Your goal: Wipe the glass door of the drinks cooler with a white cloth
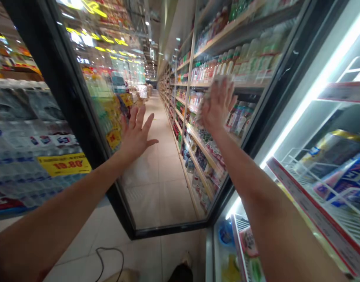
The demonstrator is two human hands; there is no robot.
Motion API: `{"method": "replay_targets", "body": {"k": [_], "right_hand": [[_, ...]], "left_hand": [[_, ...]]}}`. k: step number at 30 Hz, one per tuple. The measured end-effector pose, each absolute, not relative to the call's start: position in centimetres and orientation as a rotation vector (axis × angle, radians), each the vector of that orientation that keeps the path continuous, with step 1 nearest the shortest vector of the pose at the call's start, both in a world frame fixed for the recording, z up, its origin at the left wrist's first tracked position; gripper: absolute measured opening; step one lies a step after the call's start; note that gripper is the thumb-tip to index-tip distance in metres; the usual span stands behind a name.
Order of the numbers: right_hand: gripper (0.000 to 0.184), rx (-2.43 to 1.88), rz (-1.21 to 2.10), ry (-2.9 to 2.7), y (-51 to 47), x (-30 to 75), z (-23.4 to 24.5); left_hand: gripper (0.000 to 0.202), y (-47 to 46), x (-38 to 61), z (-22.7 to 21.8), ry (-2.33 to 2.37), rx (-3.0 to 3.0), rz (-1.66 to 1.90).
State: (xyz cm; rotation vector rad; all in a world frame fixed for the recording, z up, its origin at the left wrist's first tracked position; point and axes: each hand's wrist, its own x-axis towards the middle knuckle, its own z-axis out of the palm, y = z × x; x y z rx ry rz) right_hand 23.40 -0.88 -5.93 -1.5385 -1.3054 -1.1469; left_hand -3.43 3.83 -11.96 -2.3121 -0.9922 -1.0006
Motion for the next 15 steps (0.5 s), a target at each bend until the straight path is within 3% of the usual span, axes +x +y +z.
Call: {"method": "replay_targets", "body": {"k": [4, 10, 15], "right_hand": [[0.045, -1.5, -1.145, -1.795, -0.9, 22.9, -7.3], [0.056, -1.601, -1.079, -1.078, -0.1, 24.3, -4.9], [0.051, -1.354, -1.195, -2.018, 1.4, 18.6, -8.9]], "left_hand": [[0.092, 4.2, -3.5, -12.0, -0.976, -2.317, -1.002], [0.081, 4.5, -3.2, -12.1, -0.982, -2.316, -1.019], [0.084, 4.9, -3.3, -12.1, -0.982, -2.282, -0.974]]}}
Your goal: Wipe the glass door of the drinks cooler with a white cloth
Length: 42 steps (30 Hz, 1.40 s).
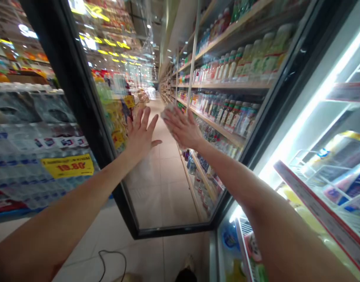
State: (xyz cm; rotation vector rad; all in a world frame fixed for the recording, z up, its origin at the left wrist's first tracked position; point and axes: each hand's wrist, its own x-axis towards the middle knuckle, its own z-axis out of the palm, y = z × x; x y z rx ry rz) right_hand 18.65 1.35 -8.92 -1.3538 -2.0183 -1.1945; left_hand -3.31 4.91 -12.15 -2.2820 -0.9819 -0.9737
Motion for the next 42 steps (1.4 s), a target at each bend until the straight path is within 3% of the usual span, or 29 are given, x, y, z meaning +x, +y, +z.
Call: {"method": "replay_targets", "body": {"k": [3, 8, 15, 19, 21, 28, 36, 42], "right_hand": [[0.047, -1.381, -1.208, -1.999, 0.5, 21.2, -9.8], [0.052, -1.502, -1.087, -0.966, 0.0, 26.0, -7.5], [0.044, -1.334, -1.241, -1.727, 0.2, 23.9, -9.6], [0.052, -1.472, -1.047, -0.92, -1.1, 29.0, -7.9], [0.054, -1.456, -1.028, -0.777, -0.8, 29.2, -6.8], [0.046, -1.223, -1.363, -1.818, 1.1, 22.6, -7.6], [0.054, -1.485, -0.917, -0.654, -0.3, 29.8, -1.4], [0.047, -1.328, -1.239, -1.647, 0.2, 25.9, -1.3]], "left_hand": [[0.09, 4.9, -3.4, -12.3, -0.981, -2.236, -0.954], [0.088, 4.6, -3.5, -12.3, -1.002, -2.201, -0.912], [0.078, 4.4, -3.5, -12.3, -1.031, -2.131, -0.861], [0.075, 4.5, -3.5, -12.4, -1.014, -2.096, -0.892], [0.074, 4.6, -3.5, -12.5, -1.0, -2.091, -0.904], [0.067, 5.1, -3.7, -12.7, -0.975, -2.037, -0.919], [0.067, 4.6, -3.5, -12.8, -0.983, -2.031, -0.931], [0.067, 4.7, -3.6, -12.6, -0.985, -2.019, -0.922]]}}
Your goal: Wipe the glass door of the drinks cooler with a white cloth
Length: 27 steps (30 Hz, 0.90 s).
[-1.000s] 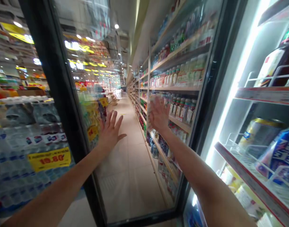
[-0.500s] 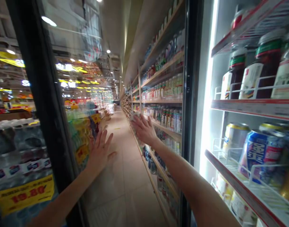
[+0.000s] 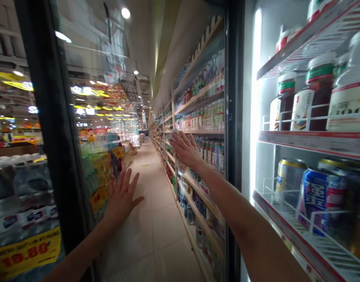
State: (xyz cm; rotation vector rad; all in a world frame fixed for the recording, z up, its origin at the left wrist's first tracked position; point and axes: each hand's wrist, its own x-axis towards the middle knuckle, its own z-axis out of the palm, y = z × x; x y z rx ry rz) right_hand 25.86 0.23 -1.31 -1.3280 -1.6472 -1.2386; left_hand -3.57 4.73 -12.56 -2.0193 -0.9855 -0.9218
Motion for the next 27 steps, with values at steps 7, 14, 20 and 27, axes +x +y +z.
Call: {"method": "replay_targets", "body": {"k": [7, 14, 20, 27], "right_hand": [[0.054, -1.47, -0.982, -0.758, -1.3, 31.9, 0.6], [0.047, -1.303, -1.358, -1.707, 1.6, 22.4, -0.6], [0.05, -1.492, -1.057, -1.127, -1.1, 28.3, 4.3], [0.052, -1.386, -1.225, -1.521, 0.5, 21.3, 5.7]], "left_hand": [[0.064, 4.7, -3.4, -13.3, -0.965, -2.03, -0.965], [0.082, 4.5, -3.7, -5.7, -0.99, -1.93, -1.147], [0.091, 4.5, -4.1, -2.0, -1.051, -2.064, -1.151], [0.099, 4.5, -4.0, -2.6, -1.041, -2.214, -1.249]]}}
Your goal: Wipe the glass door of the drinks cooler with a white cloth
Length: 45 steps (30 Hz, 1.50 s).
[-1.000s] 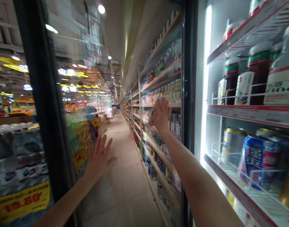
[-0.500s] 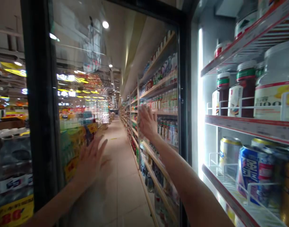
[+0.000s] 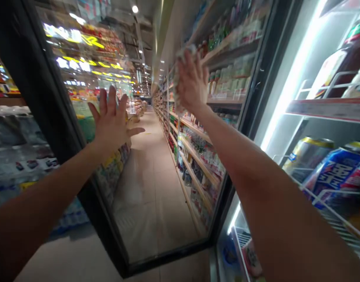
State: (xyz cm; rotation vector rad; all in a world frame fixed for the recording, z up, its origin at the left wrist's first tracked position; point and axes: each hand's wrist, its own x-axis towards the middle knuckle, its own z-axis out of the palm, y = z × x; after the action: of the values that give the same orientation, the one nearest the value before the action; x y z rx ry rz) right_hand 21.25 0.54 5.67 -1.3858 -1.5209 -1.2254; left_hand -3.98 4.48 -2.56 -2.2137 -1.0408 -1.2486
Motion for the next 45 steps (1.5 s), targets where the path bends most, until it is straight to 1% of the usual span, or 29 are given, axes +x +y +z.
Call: {"method": "replay_targets", "body": {"k": [2, 3, 5, 8, 11, 14, 16, 18, 19, 21, 23, 25, 27, 29, 31, 33, 35, 37, 41, 43, 45], "right_hand": [[0.051, -1.293, -1.368, -1.907, 0.5, 19.9, 3.8], [0.05, -1.279, -1.404, -1.977, 0.2, 20.5, 3.2], [0.049, -1.337, -1.406, -1.812, -0.5, 23.9, 3.3], [0.049, -1.397, -1.276, -1.278, -0.5, 29.7, 5.8], [0.048, -1.357, -1.205, -1.153, 0.7, 28.3, 7.1], [0.047, -1.335, -1.238, -1.422, 1.8, 20.4, 4.4], [0.048, -1.251, -1.238, -1.959, 1.8, 16.4, 1.7], [0.047, -1.202, -1.207, -2.259, 1.3, 16.0, 0.0], [0.047, -1.209, -1.23, -2.239, 1.0, 17.2, -0.1], [0.047, -1.26, -1.309, -1.865, 0.5, 20.9, 0.9], [0.05, -1.286, -1.273, -1.36, 0.5, 24.0, 2.7], [0.053, -1.309, -1.185, -1.069, 0.9, 24.3, 3.8], [0.053, -1.344, -1.184, -1.12, 1.4, 21.7, 3.6], [0.05, -1.34, -1.234, -1.364, 1.9, 17.8, 2.4], [0.049, -1.292, -1.248, -1.601, 2.1, 14.7, 1.3], [0.051, -1.24, -1.199, -1.774, 1.9, 13.8, 0.9], [0.054, -1.175, -1.145, -1.933, 1.0, 15.1, 1.4], [0.056, -1.12, -1.146, -1.977, -0.1, 17.8, 2.1], [0.058, -1.238, -1.301, -1.753, -1.5, 23.2, 2.0], [0.056, -1.278, -1.361, -1.715, -1.4, 24.6, 1.4], [0.056, -1.258, -1.401, -1.698, -1.2, 24.8, 0.6]], "left_hand": [[0.1, 4.7, -4.0, -2.5, -1.032, -2.261, -1.294], [0.101, 4.8, -4.0, -2.5, -1.031, -2.281, -1.306], [0.102, 4.8, -4.0, -2.5, -1.028, -2.303, -1.299], [0.103, 4.7, -3.8, -2.4, -1.064, -2.274, -1.248], [0.105, 4.7, -3.7, -2.3, -1.127, -2.23, -1.159], [0.106, 4.7, -3.8, -2.4, -1.167, -2.201, -1.106], [0.104, 4.7, -3.9, -2.5, -1.154, -2.197, -1.112], [0.101, 4.7, -4.0, -2.5, -1.119, -2.207, -1.126], [0.1, 4.7, -4.1, -2.6, -1.101, -2.218, -1.128], [0.099, 4.7, -4.1, -2.6, -1.084, -2.235, -1.136], [0.097, 4.9, -4.1, -2.7, -1.081, -2.23, -1.155], [0.094, 5.0, -4.1, -2.9, -1.076, -2.214, -1.175], [0.092, 5.0, -4.1, -3.3, -1.05, -2.197, -1.193], [0.086, 4.6, -3.7, -3.7, -0.986, -2.197, -1.222], [0.075, 3.9, -2.7, -3.8, -0.871, -2.233, -1.246], [0.066, 3.2, -1.2, -3.3, -0.75, -2.275, -1.291], [0.065, 2.7, 0.7, -2.4, -0.653, -2.285, -1.327], [0.068, 2.2, 3.0, -1.4, -0.637, -2.255, -1.342], [0.063, 1.8, 6.7, 0.1, -0.728, -2.112, -1.37], [0.058, 2.5, 6.5, 1.2, -0.688, -2.052, -1.32], [0.055, 4.2, 4.1, 3.3, -0.691, -2.003, -1.206]]}}
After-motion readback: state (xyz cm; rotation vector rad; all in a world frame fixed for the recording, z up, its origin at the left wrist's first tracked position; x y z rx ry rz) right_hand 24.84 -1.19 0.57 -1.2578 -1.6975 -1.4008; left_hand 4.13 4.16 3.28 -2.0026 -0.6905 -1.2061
